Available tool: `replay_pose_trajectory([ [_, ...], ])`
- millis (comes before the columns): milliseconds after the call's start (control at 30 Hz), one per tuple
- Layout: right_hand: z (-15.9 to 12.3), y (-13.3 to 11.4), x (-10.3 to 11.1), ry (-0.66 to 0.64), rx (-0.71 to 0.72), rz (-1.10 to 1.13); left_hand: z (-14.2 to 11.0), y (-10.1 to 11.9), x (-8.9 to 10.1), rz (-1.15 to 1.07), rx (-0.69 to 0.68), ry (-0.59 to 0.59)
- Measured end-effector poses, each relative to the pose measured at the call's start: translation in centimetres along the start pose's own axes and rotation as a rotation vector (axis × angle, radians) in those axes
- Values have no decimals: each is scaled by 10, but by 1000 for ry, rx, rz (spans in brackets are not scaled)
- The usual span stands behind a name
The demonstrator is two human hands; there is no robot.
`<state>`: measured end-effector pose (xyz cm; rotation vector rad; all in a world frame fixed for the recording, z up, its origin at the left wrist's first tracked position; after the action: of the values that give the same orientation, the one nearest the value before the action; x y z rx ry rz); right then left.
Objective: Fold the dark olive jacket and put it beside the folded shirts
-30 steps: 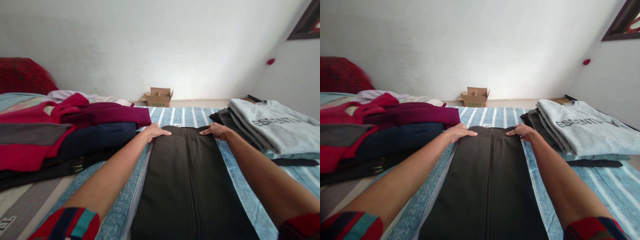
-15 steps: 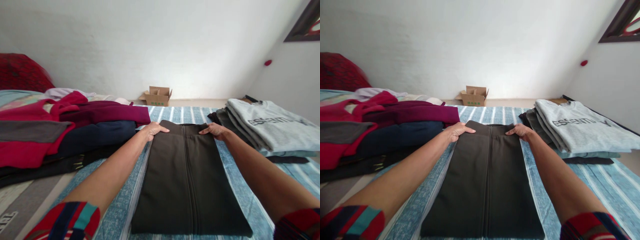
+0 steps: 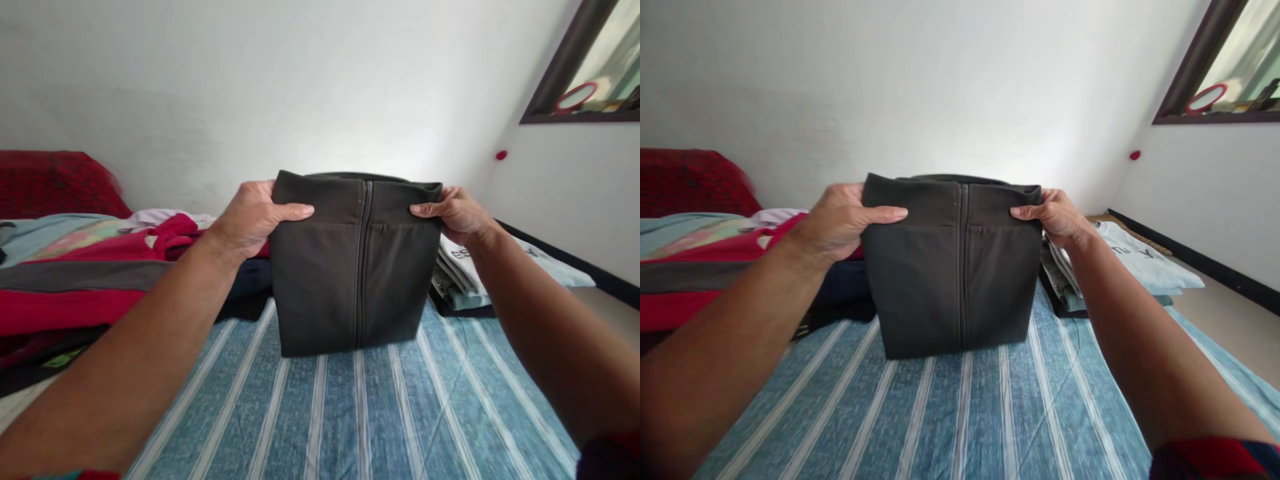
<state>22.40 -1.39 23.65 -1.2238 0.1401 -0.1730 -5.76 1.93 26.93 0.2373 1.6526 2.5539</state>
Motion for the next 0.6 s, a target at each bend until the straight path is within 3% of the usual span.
replay_pose_trajectory([
  [100,-26,-57,5,22,205,-75,-36,61,14,158,-264,61],
  [167,-60,-63,5,-41,243,-194,-77,70,12,346,-402,34],
  [267,-133,-19,-4,-230,177,-328,-166,42,-15,507,-683,-220],
  [300,-159,7,-4,-250,124,-332,-200,26,-24,561,-809,-292],
  [400,-226,82,2,-205,39,-368,-275,-35,-44,688,-931,-442],
  [500,-266,129,7,-178,42,-532,-310,-66,-51,693,-908,-510],
  [600,-278,138,12,-161,82,-637,-316,-70,-50,709,-863,-511],
])
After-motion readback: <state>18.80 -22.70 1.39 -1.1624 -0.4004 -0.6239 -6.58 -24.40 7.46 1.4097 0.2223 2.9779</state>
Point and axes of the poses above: each hand's wrist, its own z-axis towards the middle knuckle, its own x-axis out of the back of the hand, y = z × x, the point moved 9 cm from there along z, towards the middle knuckle, and after that the axes turned 9 degrees about y, right-handed, at the moved point
